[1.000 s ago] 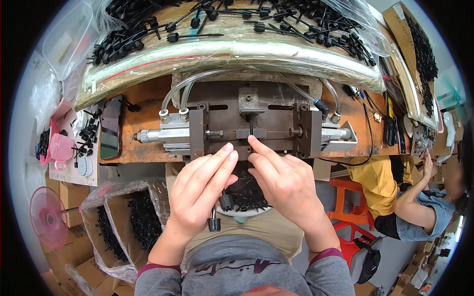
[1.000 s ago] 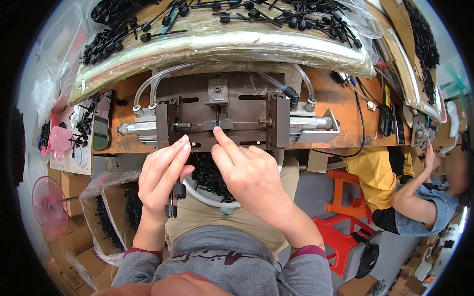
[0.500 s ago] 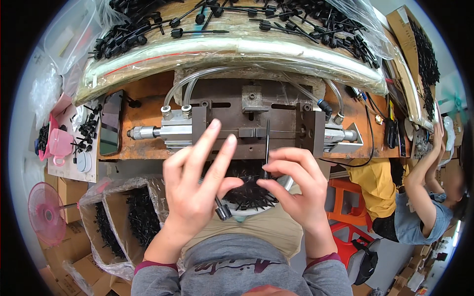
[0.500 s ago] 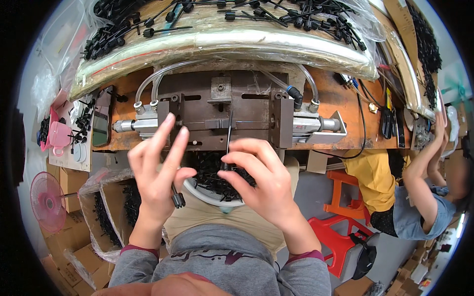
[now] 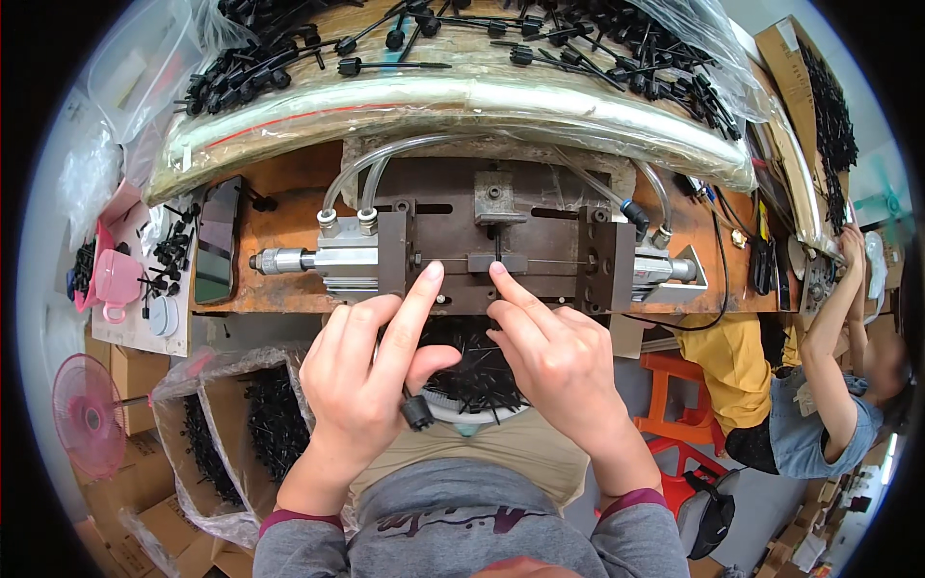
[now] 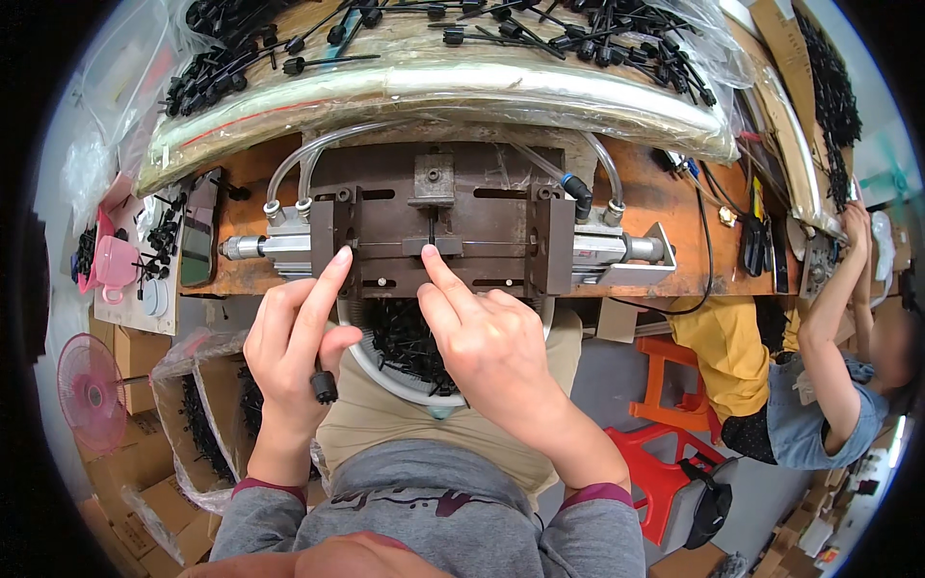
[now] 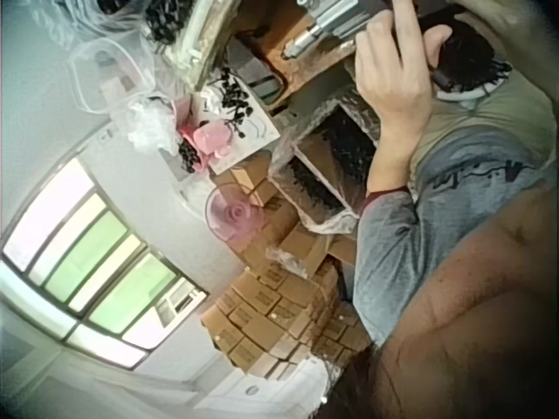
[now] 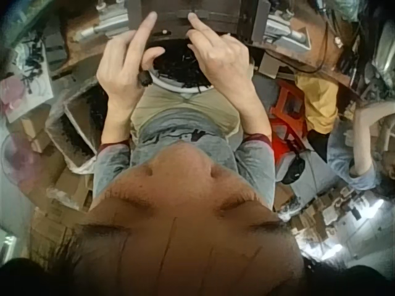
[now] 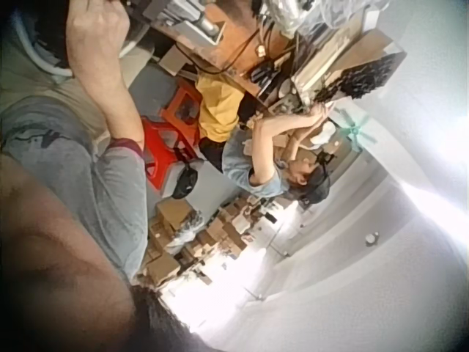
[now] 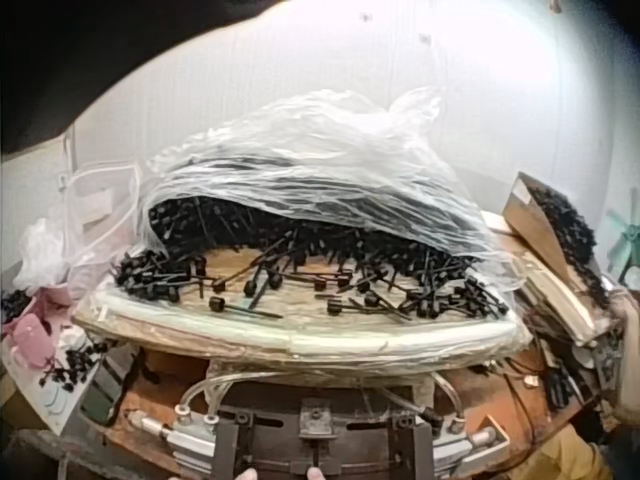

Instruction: Assemble small plastic components using a pneumatic jig.

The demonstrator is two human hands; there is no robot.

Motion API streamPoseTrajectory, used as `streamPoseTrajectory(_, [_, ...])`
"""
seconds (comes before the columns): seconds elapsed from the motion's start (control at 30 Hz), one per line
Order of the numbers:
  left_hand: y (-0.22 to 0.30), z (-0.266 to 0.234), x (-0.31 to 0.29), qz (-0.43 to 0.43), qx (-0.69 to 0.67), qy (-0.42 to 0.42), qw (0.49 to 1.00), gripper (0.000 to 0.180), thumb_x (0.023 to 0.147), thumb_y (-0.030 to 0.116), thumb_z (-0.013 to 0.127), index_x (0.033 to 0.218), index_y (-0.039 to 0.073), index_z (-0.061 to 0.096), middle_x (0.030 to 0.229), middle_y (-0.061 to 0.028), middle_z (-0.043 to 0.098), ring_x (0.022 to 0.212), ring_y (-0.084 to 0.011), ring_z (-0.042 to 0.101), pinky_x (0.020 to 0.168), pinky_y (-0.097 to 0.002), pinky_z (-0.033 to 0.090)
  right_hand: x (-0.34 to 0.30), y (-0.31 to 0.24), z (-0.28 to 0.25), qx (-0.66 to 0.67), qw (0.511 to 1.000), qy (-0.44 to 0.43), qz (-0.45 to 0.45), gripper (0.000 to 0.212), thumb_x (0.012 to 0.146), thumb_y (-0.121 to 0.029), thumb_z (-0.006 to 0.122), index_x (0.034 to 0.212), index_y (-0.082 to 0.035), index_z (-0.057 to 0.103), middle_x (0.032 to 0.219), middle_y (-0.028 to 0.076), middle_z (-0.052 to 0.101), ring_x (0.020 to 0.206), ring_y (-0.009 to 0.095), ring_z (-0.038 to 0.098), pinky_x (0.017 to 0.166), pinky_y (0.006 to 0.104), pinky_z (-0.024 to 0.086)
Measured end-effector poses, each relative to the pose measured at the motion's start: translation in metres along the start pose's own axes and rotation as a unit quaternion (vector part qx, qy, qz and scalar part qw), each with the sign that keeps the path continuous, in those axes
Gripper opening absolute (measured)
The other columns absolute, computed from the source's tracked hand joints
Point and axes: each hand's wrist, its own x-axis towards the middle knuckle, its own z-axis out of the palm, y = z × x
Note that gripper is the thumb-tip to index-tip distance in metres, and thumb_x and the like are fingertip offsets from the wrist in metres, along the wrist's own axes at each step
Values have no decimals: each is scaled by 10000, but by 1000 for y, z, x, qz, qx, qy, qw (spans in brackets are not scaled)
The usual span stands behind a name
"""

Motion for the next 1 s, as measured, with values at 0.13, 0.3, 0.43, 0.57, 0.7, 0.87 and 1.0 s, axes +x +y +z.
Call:
streamPoseTrajectory(0.13, [-1,-10,3,13,-59,16,998,470,715,169,794,1160,51,698,901,-62,599,733,-203,560,629,-319,463,2,-3,-5,-7,1000,-16,5,240,690,-57,678,921,-9,629,1193,153,670,526,181,563,550,287,489])
streamPoseTrajectory(0.3, [3,-24,6,-46,-181,2,982,503,657,290,854,1064,28,714,1218,-195,611,1006,-280,631,882,-361,516,17,1,-27,122,991,-22,50,250,746,-124,772,935,-41,631,1054,133,686,683,245,673,629,338,548])
streamPoseTrajectory(0.43, [1,-29,7,-40,-258,-5,965,643,571,374,903,1073,22,708,1363,-298,509,1062,-316,634,954,-415,497,61,26,-58,69,990,118,22,191,774,-87,739,928,-36,639,942,107,668,709,262,663,639,345,533])
streamPoseTrajectory(0.57, [3,-21,6,2,-285,-26,958,457,591,159,888,998,40,719,1370,-275,521,1048,-302,657,893,-379,538,126,73,-77,-97,984,142,-54,178,768,-8,699,937,-38,651,819,93,604,709,264,633,679,358,523])
streamPoseTrajectory(0.7, [11,-6,1,13,-227,-39,973,429,593,135,865,998,70,740,1316,-205,569,911,-237,612,797,-330,521,181,123,-67,-143,990,1,8,238,729,-156,751,924,-24,709,936,116,678,882,285,656,799,380,512])
streamPoseTrajectory(0.87, [11,18,-12,12,-202,-51,978,458,658,106,828,1097,47,714,1288,-176,575,1016,-288,608,850,-370,519,212,116,-63,-158,982,-93,36,279,673,-135,730,912,-1,681,925,154,672,928,308,652,817,377,519])
streamPoseTrajectory(1.0, [12,34,-14,27,-178,-29,983,406,673,94,814,1049,-10,701,1250,-192,617,1001,-316,648,856,-386,542,214,134,-75,-174,981,-72,36,348,615,-157,756,887,4,612,863,136,652,824,282,638,722,370,519])
